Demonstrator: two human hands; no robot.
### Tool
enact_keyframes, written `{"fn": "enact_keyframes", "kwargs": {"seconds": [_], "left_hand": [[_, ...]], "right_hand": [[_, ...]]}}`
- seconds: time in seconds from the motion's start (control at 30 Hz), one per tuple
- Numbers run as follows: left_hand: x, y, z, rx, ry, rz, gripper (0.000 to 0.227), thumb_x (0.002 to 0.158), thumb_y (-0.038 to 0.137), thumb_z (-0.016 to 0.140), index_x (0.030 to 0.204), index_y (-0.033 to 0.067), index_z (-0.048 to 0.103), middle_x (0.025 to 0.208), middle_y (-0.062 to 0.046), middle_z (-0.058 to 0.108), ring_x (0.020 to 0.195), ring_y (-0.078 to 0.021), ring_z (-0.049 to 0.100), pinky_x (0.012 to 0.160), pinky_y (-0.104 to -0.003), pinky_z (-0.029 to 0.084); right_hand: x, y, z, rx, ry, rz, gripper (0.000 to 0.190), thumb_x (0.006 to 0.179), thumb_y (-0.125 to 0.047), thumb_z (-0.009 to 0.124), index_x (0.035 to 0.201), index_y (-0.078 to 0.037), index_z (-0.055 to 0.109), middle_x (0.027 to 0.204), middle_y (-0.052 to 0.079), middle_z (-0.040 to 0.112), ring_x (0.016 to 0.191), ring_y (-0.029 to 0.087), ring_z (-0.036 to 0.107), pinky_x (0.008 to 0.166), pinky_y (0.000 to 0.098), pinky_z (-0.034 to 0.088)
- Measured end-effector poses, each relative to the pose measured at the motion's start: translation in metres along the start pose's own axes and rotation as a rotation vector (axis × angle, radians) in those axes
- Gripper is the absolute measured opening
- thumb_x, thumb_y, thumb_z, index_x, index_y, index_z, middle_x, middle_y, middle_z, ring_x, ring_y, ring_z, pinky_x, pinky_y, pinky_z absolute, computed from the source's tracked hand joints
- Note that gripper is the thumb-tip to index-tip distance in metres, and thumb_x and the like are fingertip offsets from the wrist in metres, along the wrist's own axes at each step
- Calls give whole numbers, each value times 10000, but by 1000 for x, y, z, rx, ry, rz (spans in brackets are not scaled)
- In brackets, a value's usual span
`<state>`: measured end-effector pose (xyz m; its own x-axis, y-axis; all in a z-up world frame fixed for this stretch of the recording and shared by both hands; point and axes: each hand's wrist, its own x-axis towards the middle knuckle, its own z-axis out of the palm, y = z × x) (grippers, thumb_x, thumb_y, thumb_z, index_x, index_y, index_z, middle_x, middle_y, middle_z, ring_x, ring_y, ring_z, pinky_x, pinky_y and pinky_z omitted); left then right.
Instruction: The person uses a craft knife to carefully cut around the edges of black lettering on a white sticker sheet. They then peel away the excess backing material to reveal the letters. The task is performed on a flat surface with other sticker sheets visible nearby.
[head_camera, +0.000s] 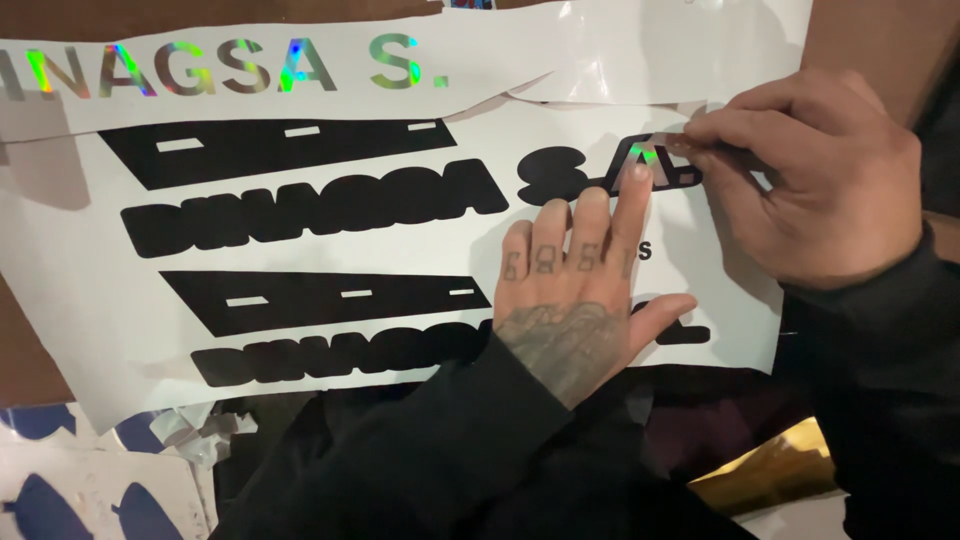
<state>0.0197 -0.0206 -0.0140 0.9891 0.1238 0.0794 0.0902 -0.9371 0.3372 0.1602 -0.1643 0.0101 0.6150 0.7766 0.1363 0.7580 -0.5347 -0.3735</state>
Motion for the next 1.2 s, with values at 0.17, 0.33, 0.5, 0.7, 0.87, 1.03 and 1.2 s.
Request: {"fn": "enact_keyframes", "kwargs": {"seconds": [0.17,0.33,0.5,0.7,0.87,1.03,1.2], "left_hand": [[4,0,19,-39,23,-18,1085,877,773,615,1552,-21,313,1205,-132,495,940,-292,443,922,-452,392],[6,2,17,-63,12,-24,1117,879,799,521,1549,-60,278,1123,-133,498,877,-283,435,887,-455,385],[8,4,23,-83,37,-24,1148,829,817,530,1518,-80,332,1144,-145,479,870,-301,415,856,-471,362],[12,4,25,5,58,-12,1221,809,875,518,1519,-98,315,1174,-149,469,898,-291,422,901,-483,378],[12,-5,17,-96,0,-7,1034,904,710,587,1535,-44,268,1211,-141,473,980,-291,469,880,-456,390],[5,-6,9,-129,151,9,797,947,519,603,1479,-39,402,1192,-159,508,1010,-308,483,945,-434,407],[7,-8,5,-116,197,3,698,910,421,620,1417,-40,487,1136,-149,522,997,-310,485,889,-436,421]], "right_hand": [[0,-1,-1,9,-4,3,209,962,87,891,1155,49,822,1118,161,696,920,275,584,761,351,478],[1,-5,-1,23,32,-5,198,972,82,906,1149,53,822,1119,166,701,894,268,581,733,344,470],[-1,-2,-2,-5,24,-10,201,970,62,888,1159,42,822,1100,149,687,885,274,579,733,355,475],[-3,-7,-18,-251,4,-1,151,1081,-53,890,1207,-5,823,1091,141,700,687,217,550,602,328,451],[7,-19,2,43,49,134,305,1025,-81,794,1137,158,640,946,223,655,687,287,610,616,355,519],[11,-19,17,19,46,270,318,988,-196,852,955,36,636,768,104,635,555,230,560,537,336,478],[11,-22,3,41,-94,275,295,909,-220,793,960,37,658,799,108,682,601,300,621,596,393,508]]}}
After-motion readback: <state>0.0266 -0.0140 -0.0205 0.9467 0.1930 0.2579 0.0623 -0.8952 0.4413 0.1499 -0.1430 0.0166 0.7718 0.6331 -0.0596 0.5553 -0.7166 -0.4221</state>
